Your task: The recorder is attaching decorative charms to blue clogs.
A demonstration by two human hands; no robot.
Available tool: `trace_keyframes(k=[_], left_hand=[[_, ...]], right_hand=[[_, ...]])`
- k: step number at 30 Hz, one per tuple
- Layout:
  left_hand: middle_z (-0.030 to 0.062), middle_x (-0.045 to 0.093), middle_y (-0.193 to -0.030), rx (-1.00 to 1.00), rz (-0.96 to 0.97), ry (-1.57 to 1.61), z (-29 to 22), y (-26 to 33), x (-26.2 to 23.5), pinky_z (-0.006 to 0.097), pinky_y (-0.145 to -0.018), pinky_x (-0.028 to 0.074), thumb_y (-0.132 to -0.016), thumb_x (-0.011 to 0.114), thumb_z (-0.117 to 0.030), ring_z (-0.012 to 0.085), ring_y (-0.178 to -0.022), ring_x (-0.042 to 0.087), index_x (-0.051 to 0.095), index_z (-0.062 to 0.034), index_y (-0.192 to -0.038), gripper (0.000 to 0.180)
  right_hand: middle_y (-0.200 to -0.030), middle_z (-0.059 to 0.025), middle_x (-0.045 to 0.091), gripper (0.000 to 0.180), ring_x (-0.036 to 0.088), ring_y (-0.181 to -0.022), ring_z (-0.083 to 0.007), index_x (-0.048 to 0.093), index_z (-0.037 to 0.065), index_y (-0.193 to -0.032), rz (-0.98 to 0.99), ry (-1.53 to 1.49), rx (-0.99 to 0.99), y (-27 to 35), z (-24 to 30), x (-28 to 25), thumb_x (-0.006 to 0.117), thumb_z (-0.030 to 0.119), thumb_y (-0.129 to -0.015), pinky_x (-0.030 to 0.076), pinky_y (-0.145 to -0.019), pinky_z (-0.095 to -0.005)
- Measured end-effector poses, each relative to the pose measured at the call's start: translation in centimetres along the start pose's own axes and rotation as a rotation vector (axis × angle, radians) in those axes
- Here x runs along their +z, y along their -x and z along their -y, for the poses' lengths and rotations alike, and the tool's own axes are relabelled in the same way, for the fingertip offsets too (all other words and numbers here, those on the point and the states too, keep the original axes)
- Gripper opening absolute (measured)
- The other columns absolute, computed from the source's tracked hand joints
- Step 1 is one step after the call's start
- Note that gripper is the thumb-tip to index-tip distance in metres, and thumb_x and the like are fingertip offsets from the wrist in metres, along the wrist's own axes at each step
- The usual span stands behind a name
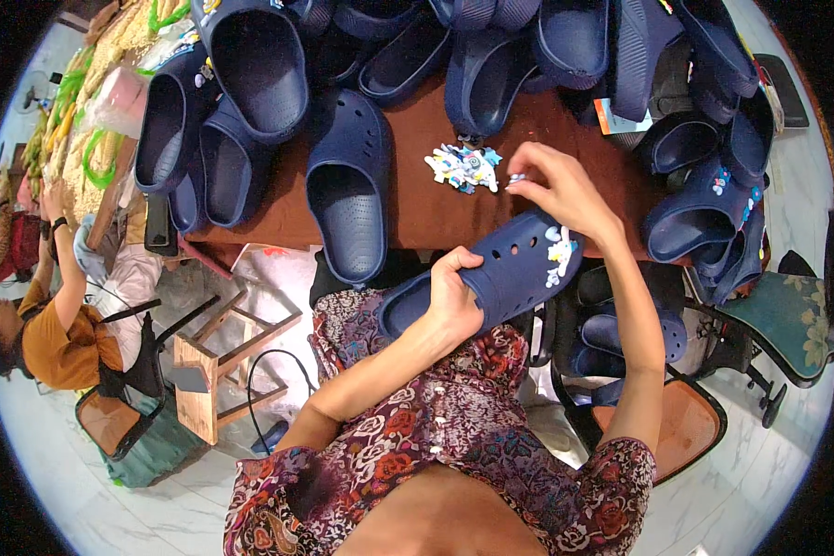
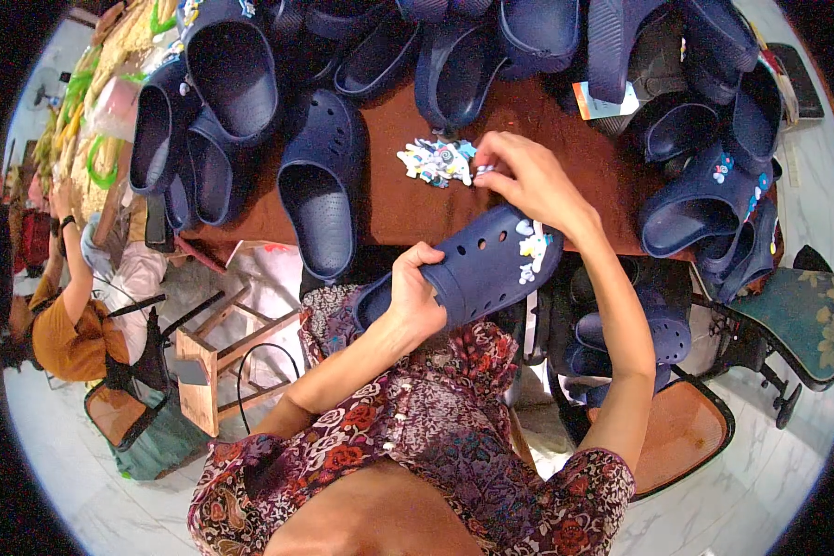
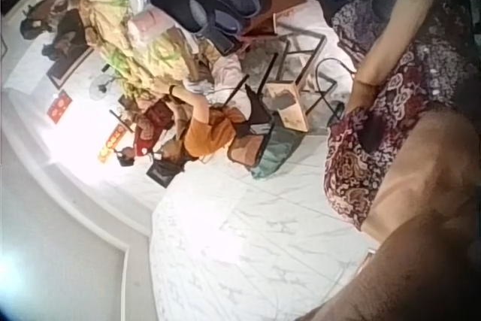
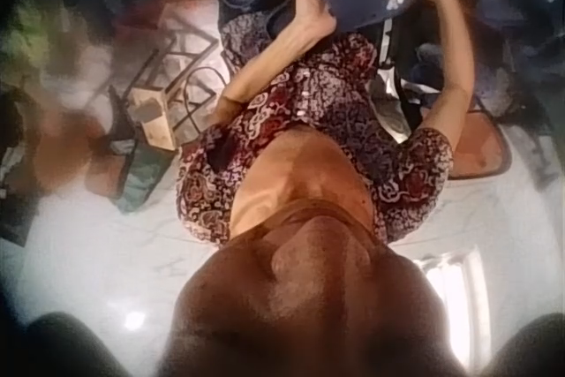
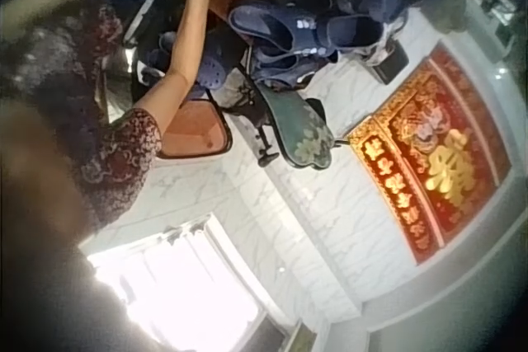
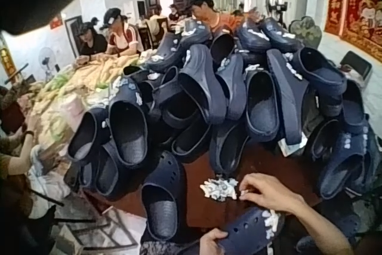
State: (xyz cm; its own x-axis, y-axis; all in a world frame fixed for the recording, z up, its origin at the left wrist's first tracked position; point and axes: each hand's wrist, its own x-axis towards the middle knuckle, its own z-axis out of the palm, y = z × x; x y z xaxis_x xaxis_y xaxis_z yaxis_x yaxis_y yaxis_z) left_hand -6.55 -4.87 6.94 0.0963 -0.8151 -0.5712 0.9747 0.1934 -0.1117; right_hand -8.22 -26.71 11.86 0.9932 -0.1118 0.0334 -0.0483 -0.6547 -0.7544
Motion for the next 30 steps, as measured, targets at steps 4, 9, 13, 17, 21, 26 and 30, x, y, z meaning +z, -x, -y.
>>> trace_keyframes(k=[4,9,13,17,21,26,30], left_hand=[[0.0192,0.064,-0.119,0.037,-0.002,-0.003,-0.1,0.3,0.0,0.05,-0.101,0.044,-0.076,0.051,-0.026,0.0334,-0.107,0.063,0.06,0.0023,-0.118,0.051],[0.0192,0.065,-0.119,0.025,-0.023,-0.003,-0.6,0.4,0.5,0.049,-0.101,0.044,-0.075,0.053,-0.027,0.0341,-0.106,0.063,0.06,0.0025,-0.117,0.052],[0.02,0.064,-0.119,0.049,-0.08,-0.007,-1.0,0.3,0.2,0.051,-0.102,0.043,-0.076,0.053,-0.028,0.0355,-0.106,0.063,0.06,0.0025,-0.117,0.052],[0.0209,0.064,-0.12,0.039,-0.052,-0.004,-1.1,0.0,0.1,0.054,-0.102,0.042,-0.076,0.053,-0.028,0.0363,-0.107,0.062,0.06,0.0024,-0.117,0.051],[0.0209,0.064,-0.119,0.068,-0.051,0.004,-0.6,-0.1,0.5,0.054,-0.102,0.042,-0.076,0.053,-0.026,0.0362,-0.107,0.062,0.06,0.002,-0.117,0.05],[0.0197,0.062,-0.12,0.17,-0.016,-0.023,-0.1,0.0,1.2,0.05,-0.102,0.044,-0.076,0.053,-0.02,0.0349,-0.109,0.061,0.055,0.0019,-0.122,0.051],[0.0193,0.061,-0.122,0.19,0.029,-0.047,0.0,0.1,1.5,0.049,-0.102,0.044,-0.076,0.052,-0.019,0.0342,-0.11,0.06,0.053,0.0022,-0.124,0.052]], right_hand=[[-0.091,-0.0125,0.062,0.021,0.062,-0.082,-0.0313,0.057,0.002,-0.093,0.066,0.275,-0.147,-2.3,-1.2,2.8,0.07,0.011,-0.079,0.049,-0.075,-0.0403],[-0.093,-0.0137,0.064,0.019,0.061,-0.091,-0.0356,0.06,0.003,-0.092,0.134,0.248,-0.14,-3.5,-2.2,3.6,0.07,0.012,-0.079,0.048,-0.077,-0.0433],[-0.091,-0.0136,0.065,0.016,0.063,-0.089,-0.0328,0.062,0.001,-0.094,-0.05,0.209,-0.164,-2.0,-1.5,1.1,0.067,0.013,-0.084,0.049,-0.077,-0.0409],[-0.094,-0.012,0.064,0.017,0.063,-0.088,-0.0273,0.066,0.0,-0.097,-0.132,0.06,0.043,2.0,0.0,-2.5,0.067,0.013,-0.086,0.049,-0.08,-0.0348],[-0.094,-0.0116,0.062,0.025,0.062,-0.093,-0.0311,0.066,0.004,-0.099,-0.165,0.227,0.052,5.5,2.2,-2.4,0.069,0.024,-0.084,0.048,-0.081,-0.0392],[-0.098,-0.0095,0.057,0.033,0.056,-0.094,-0.0305,0.064,0.006,-0.106,-0.232,0.412,0.027,7.3,3.5,-0.1,0.072,0.024,-0.081,0.047,-0.08,-0.0413],[-0.1,-0.0095,0.057,0.034,0.056,-0.094,-0.0304,0.064,0.006,-0.109,-0.283,0.475,0.012,7.0,3.3,0.9,0.072,0.021,-0.08,0.047,-0.081,-0.0411]])
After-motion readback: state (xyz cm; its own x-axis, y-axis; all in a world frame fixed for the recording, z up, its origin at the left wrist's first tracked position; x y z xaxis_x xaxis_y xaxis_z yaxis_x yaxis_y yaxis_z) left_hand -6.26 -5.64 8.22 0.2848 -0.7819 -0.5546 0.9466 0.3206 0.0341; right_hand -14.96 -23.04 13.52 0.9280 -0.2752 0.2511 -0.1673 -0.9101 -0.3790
